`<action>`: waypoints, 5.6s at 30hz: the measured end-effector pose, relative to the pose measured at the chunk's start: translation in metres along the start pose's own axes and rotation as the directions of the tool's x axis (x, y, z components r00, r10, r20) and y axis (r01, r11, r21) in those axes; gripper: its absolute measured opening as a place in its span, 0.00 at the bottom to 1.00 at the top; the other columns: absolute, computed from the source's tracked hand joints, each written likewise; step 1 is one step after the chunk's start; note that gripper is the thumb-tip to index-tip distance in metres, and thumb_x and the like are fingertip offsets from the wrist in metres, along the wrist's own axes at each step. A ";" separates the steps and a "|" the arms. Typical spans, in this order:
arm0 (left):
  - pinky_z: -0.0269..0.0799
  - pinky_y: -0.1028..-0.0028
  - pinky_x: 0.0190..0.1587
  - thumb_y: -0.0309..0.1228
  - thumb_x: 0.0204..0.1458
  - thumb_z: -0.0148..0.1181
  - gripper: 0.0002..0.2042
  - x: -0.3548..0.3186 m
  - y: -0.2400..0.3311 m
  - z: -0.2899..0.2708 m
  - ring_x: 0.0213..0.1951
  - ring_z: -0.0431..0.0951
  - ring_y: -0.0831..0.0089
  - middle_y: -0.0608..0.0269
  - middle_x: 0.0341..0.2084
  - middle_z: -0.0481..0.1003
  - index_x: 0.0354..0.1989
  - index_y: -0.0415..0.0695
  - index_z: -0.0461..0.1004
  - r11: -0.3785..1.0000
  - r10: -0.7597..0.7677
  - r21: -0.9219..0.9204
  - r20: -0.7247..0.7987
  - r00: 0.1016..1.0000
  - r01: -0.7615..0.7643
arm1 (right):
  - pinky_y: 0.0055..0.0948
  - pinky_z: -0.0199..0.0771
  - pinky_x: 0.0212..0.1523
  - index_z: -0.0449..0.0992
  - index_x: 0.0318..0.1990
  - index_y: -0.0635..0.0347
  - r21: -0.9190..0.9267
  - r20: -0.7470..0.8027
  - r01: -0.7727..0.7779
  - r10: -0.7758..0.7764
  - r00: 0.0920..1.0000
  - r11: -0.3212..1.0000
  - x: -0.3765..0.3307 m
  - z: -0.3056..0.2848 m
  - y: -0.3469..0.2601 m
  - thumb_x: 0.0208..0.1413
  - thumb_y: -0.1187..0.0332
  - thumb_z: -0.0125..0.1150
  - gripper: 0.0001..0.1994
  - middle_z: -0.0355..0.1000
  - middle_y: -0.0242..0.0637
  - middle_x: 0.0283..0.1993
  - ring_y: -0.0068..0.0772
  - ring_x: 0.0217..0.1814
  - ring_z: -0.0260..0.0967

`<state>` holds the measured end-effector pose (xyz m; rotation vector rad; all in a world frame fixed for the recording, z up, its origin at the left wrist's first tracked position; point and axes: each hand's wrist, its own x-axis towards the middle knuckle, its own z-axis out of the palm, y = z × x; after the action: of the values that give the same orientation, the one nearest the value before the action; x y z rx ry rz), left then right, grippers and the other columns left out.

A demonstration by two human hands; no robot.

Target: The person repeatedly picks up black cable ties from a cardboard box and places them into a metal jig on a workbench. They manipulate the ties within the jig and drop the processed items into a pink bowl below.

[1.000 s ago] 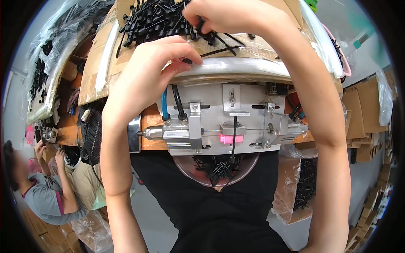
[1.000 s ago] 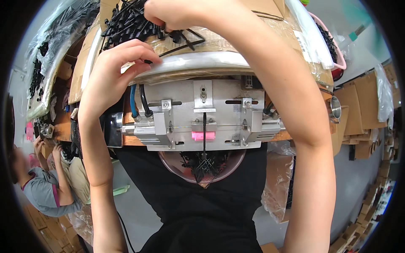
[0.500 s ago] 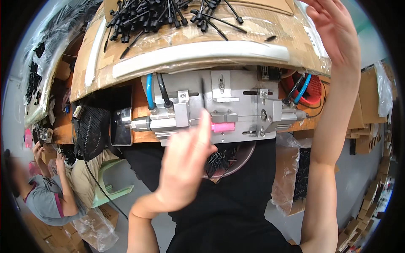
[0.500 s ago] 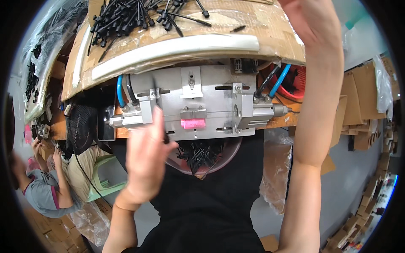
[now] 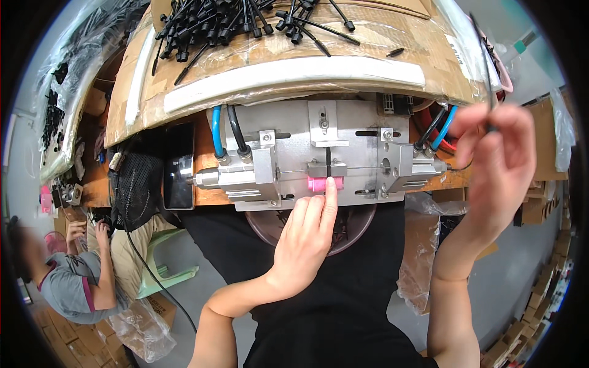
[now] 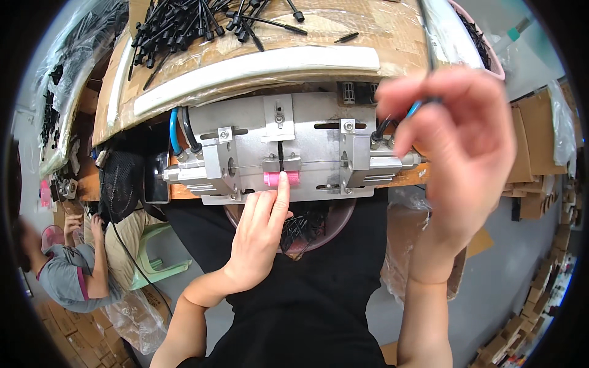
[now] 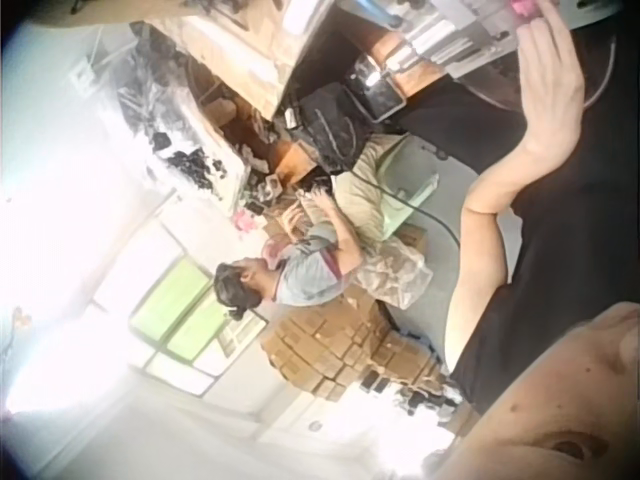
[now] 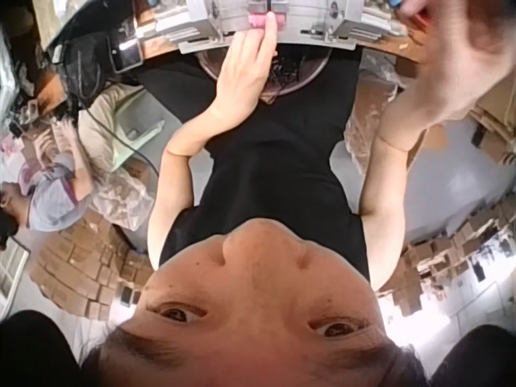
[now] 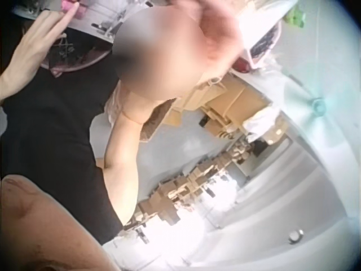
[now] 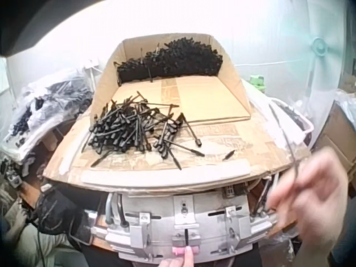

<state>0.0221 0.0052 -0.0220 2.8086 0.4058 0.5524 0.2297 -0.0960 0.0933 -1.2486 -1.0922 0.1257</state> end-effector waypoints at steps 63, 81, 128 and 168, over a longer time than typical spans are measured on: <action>0.69 0.69 0.42 0.17 0.44 0.61 0.33 -0.005 0.006 0.010 0.37 0.69 0.65 0.58 0.35 0.68 0.63 0.30 0.61 0.994 -0.107 -0.019 -0.069 0.992 0.106 | 0.17 0.71 0.25 0.73 0.46 0.70 -0.128 -0.123 -0.079 0.063 0.990 0.989 -0.034 0.033 0.000 0.53 0.82 0.63 0.12 0.77 0.45 0.38 0.24 0.32 0.72; 0.69 0.70 0.42 0.14 0.38 0.69 0.36 0.003 -0.011 -0.059 0.38 0.70 0.64 0.58 0.38 0.70 0.62 0.38 0.68 0.963 -0.220 -0.204 -0.216 0.951 0.176 | 0.31 0.69 0.25 0.68 0.63 0.64 -0.541 0.311 0.066 0.127 0.942 0.838 -0.121 0.091 0.058 0.44 0.74 0.71 0.34 0.66 0.34 0.24 0.31 0.24 0.67; 0.74 0.78 0.47 0.20 0.57 0.58 0.11 0.114 -0.087 -0.115 0.41 0.79 0.75 0.57 0.40 0.79 0.48 0.34 0.76 0.555 -0.247 -0.831 -0.136 0.959 0.025 | 0.30 0.70 0.34 0.80 0.36 0.62 -0.635 0.658 0.342 0.254 0.708 0.693 0.170 0.068 0.031 0.58 0.61 0.62 0.12 0.75 0.41 0.29 0.32 0.32 0.72; 0.69 0.65 0.49 0.14 0.41 0.62 0.33 -0.017 -0.002 -0.045 0.46 0.69 0.57 0.53 0.46 0.70 0.62 0.34 0.65 0.964 -0.225 -0.168 -0.096 0.970 0.207 | 0.32 0.71 0.31 0.65 0.63 0.71 -0.456 0.278 0.060 0.079 0.957 0.888 -0.132 0.083 0.059 0.43 0.83 0.68 0.35 0.69 0.39 0.28 0.35 0.28 0.68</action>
<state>-0.0118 0.0099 0.0120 2.5492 0.6529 0.6661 0.1279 -0.0973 -0.0393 -1.7019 -1.4252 0.0575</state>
